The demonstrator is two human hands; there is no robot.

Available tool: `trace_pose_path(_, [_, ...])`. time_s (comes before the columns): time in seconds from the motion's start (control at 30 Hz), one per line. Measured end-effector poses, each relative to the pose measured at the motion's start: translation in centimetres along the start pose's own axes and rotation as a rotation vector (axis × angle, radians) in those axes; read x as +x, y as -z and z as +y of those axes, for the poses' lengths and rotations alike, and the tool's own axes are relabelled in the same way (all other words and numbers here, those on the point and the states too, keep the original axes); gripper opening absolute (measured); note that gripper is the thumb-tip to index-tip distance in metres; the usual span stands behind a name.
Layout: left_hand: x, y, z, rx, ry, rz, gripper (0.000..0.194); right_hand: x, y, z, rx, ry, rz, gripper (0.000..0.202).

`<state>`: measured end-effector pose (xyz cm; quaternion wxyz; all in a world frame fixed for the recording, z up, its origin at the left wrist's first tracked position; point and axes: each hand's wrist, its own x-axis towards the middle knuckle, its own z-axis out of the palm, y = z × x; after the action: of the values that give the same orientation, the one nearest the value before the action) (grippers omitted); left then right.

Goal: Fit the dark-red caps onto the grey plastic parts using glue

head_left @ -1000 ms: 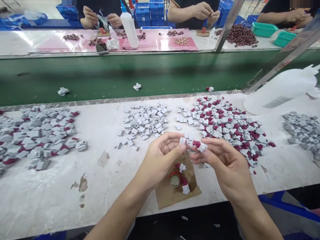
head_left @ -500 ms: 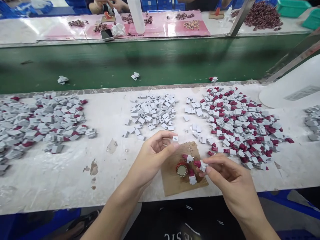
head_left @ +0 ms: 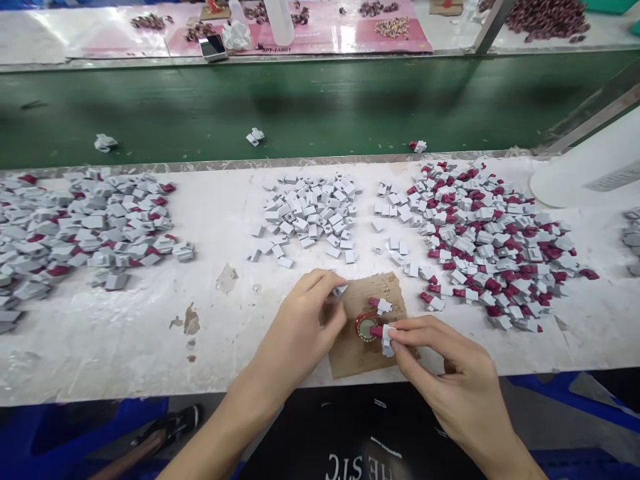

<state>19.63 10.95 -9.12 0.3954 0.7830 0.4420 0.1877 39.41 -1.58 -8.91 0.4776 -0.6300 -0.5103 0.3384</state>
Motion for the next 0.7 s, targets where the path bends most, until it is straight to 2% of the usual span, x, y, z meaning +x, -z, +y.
trace_pose_path(0.1, [-0.1,0.3,0.3,-0.001,0.002,-0.007,0.018,0.2,0.1,-0.1,-0.020,0.044,-0.008,0.018])
trace_pose_path(0.27, [-0.1,0.4,0.1,0.072,0.057,0.026,0.021,0.5,0.2,-0.3,-0.037,0.089,-0.021,0.017])
trace_pose_path(0.4, [0.2,0.5,-0.1,0.060,0.163,0.005,0.024,0.7,0.1,-0.6,-0.037,0.077,-0.029,0.017])
trace_pose_path(0.53, [0.4,1.1,0.4,0.081,0.136,0.030,0.019,1.0,0.4,-0.8,0.010,0.019,-0.023,0.017])
trace_pose_path(0.6, [0.8,1.4,1.0,0.007,0.118,0.065,0.019,1.5,0.7,-0.6,0.081,-0.050,0.010,0.016])
trace_pose_path(0.7, [1.7,1.4,2.3,-0.309,0.134,0.021,0.012,2.8,1.3,0.0,0.332,-0.176,0.057,0.013])
